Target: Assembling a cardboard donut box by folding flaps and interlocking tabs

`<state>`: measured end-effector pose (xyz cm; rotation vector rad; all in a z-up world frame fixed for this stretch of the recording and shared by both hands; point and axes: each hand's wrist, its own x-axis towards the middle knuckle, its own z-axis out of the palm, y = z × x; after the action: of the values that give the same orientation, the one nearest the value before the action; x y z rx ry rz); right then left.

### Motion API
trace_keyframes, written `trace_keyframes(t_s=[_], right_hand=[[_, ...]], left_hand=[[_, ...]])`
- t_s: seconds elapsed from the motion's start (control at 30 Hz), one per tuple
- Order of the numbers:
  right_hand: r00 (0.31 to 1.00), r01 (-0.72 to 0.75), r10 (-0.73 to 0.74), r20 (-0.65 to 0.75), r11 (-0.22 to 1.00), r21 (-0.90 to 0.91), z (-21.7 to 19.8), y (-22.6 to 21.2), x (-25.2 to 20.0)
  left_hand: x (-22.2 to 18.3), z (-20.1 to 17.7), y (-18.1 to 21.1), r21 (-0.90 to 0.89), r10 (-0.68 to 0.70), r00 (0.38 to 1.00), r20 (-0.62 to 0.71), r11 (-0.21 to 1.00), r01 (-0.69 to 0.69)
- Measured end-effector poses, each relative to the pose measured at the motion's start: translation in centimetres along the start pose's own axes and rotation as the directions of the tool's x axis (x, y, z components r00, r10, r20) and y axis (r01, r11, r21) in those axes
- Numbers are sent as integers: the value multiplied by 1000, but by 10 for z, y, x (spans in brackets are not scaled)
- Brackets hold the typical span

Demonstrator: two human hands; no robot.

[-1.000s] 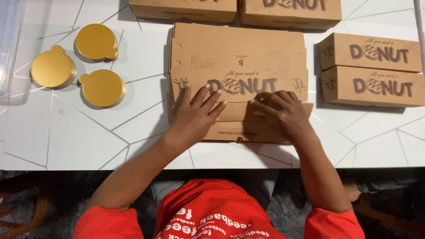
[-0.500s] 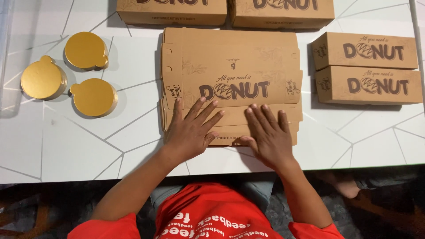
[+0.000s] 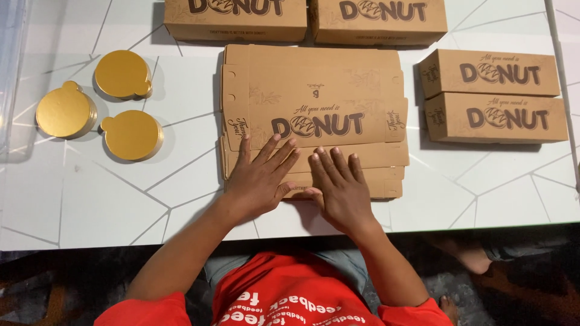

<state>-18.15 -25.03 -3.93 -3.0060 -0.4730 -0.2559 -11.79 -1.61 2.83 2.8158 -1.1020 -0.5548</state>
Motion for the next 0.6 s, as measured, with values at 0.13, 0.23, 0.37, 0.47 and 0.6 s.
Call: trace_keyframes(t_s=[0.13, 0.23, 0.37, 0.47, 0.6], right_hand=[[1000, 21, -21, 7, 999, 26, -9, 19, -3], [998, -49, 49, 43, 999, 11, -13, 52, -19], [998, -65, 65, 8, 997, 30, -21, 75, -28], [996, -67, 70, -50, 996, 64, -26, 86, -25], [996, -13, 10, -84, 999, -40, -28, 94, -16]], left_hand=[[2, 14, -9, 21, 9, 998, -66, 1000, -7], [2, 34, -21, -31, 16, 992, -125, 999, -20], [-8, 52, -33, 92, 55, 910, -412, 996, -18], [-16, 52, -38, 372, 218, 804, -554, 928, 4], [-27, 43, -41, 464, 341, 779, -527, 883, -73]])
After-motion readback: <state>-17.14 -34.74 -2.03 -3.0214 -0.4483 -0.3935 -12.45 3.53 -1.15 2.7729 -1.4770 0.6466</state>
